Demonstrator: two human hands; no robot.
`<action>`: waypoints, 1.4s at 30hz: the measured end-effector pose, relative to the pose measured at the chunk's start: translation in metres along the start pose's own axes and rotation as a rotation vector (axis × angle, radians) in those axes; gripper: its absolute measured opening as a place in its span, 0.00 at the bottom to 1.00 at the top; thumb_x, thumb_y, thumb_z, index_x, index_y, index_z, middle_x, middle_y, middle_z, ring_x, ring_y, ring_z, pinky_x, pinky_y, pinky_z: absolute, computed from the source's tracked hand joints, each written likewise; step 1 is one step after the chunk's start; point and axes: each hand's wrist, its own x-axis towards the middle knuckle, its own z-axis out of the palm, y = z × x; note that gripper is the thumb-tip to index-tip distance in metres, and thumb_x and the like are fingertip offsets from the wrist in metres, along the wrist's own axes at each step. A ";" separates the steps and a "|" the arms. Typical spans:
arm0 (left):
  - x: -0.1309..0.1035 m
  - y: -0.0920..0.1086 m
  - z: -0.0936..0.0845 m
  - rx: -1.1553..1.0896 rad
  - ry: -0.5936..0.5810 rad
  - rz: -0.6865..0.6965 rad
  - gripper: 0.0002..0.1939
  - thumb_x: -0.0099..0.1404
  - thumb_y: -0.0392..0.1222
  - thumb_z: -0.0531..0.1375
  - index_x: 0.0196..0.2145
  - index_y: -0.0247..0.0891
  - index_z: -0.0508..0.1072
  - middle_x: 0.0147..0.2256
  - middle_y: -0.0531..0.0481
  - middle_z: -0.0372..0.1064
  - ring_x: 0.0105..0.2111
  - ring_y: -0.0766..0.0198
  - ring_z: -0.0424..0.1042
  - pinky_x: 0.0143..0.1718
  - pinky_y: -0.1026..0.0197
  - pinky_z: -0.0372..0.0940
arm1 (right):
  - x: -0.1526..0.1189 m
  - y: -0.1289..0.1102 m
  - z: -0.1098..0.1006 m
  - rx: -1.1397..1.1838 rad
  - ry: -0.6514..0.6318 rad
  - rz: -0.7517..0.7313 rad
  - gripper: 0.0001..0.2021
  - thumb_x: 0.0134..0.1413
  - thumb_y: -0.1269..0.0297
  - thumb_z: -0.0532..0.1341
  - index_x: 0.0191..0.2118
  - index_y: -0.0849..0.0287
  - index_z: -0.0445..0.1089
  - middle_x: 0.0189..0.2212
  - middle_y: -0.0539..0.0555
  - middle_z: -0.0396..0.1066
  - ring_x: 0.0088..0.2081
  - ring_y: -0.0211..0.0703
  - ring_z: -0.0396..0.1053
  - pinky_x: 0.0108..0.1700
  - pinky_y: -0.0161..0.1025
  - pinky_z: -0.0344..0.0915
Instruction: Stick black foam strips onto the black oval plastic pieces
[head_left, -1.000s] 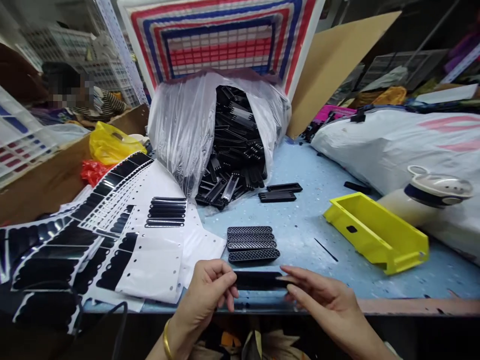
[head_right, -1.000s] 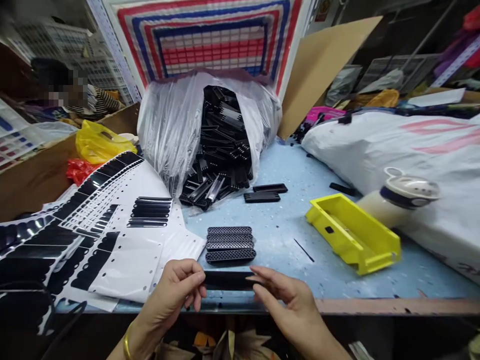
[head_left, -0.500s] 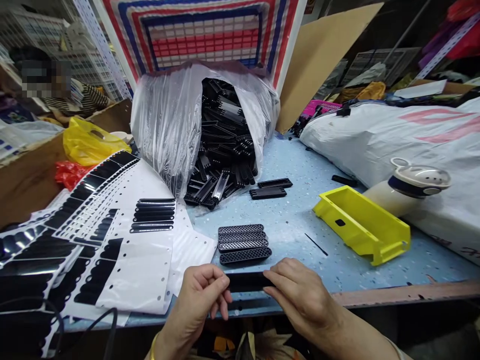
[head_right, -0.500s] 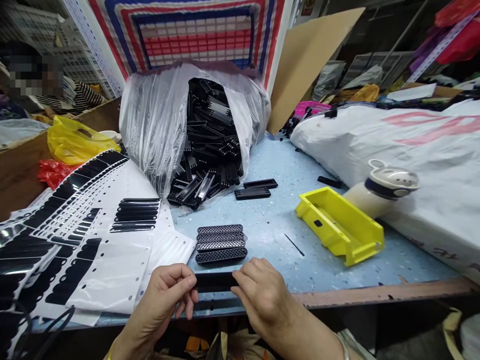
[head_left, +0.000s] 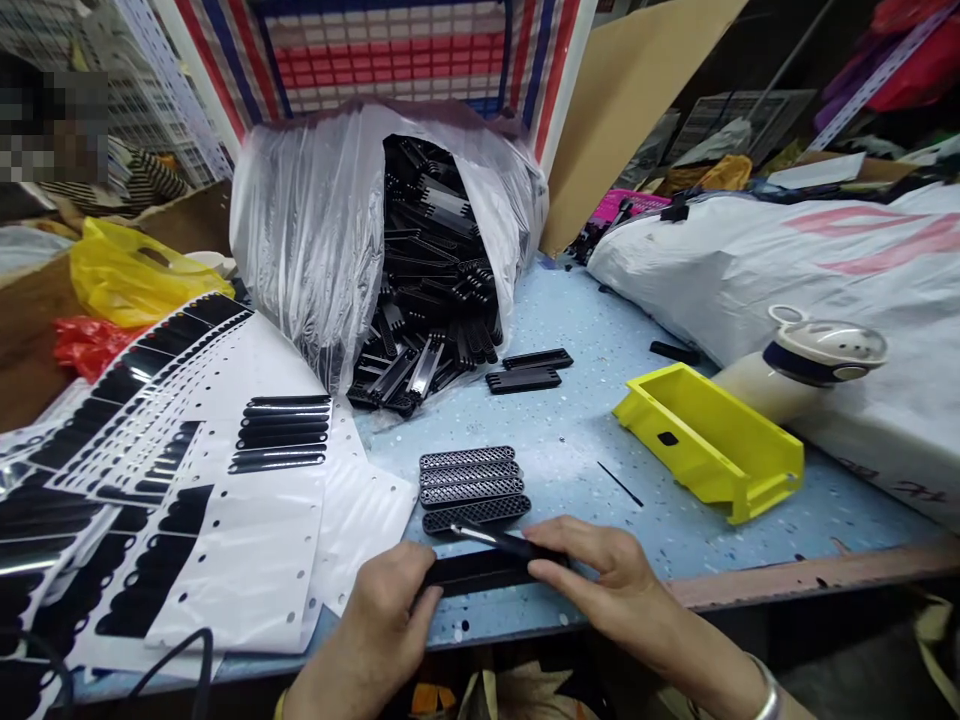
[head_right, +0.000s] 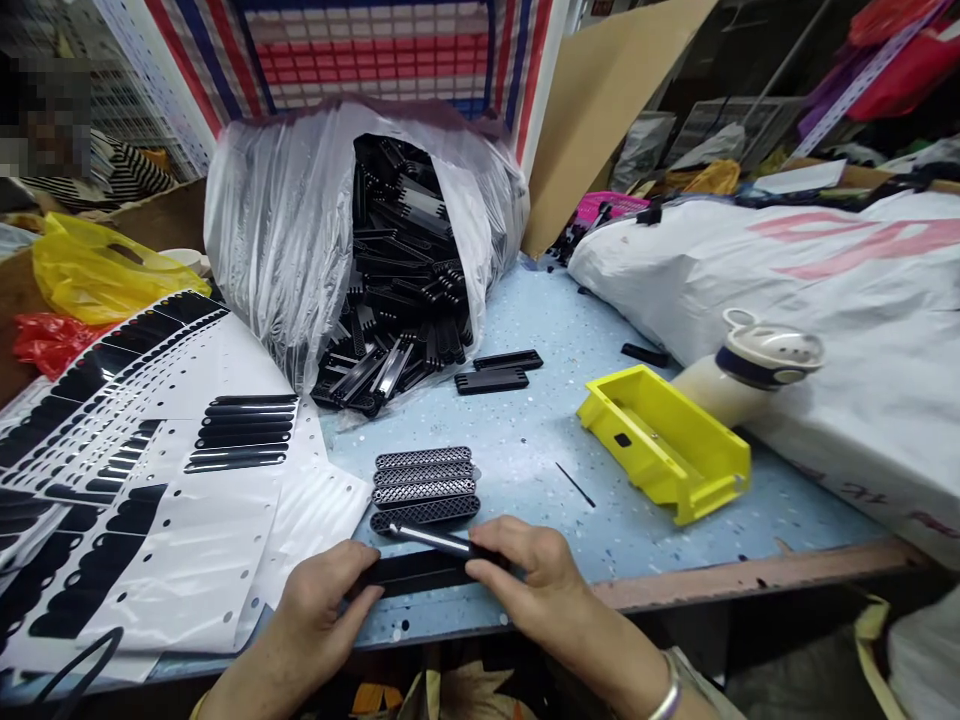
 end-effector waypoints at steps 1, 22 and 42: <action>0.000 0.002 0.002 -0.009 -0.003 -0.016 0.13 0.60 0.29 0.54 0.38 0.39 0.75 0.30 0.46 0.74 0.28 0.59 0.74 0.29 0.61 0.70 | -0.002 0.001 0.002 0.004 -0.024 0.003 0.08 0.56 0.62 0.64 0.39 0.54 0.79 0.35 0.55 0.79 0.36 0.47 0.77 0.40 0.41 0.76; 0.030 -0.011 -0.005 -0.287 0.012 -0.393 0.11 0.54 0.34 0.64 0.37 0.35 0.79 0.23 0.52 0.70 0.20 0.67 0.65 0.23 0.65 0.63 | 0.022 0.021 -0.010 -0.252 0.018 -0.391 0.11 0.57 0.69 0.63 0.46 0.52 0.74 0.40 0.56 0.78 0.40 0.47 0.76 0.41 0.41 0.75; 0.033 -0.014 -0.005 -0.491 -0.082 -0.526 0.12 0.57 0.35 0.60 0.38 0.33 0.80 0.22 0.52 0.71 0.22 0.68 0.69 0.24 0.68 0.64 | 0.036 0.017 0.005 -0.359 -0.099 -0.477 0.09 0.62 0.70 0.59 0.47 0.56 0.73 0.36 0.55 0.78 0.37 0.44 0.76 0.39 0.40 0.75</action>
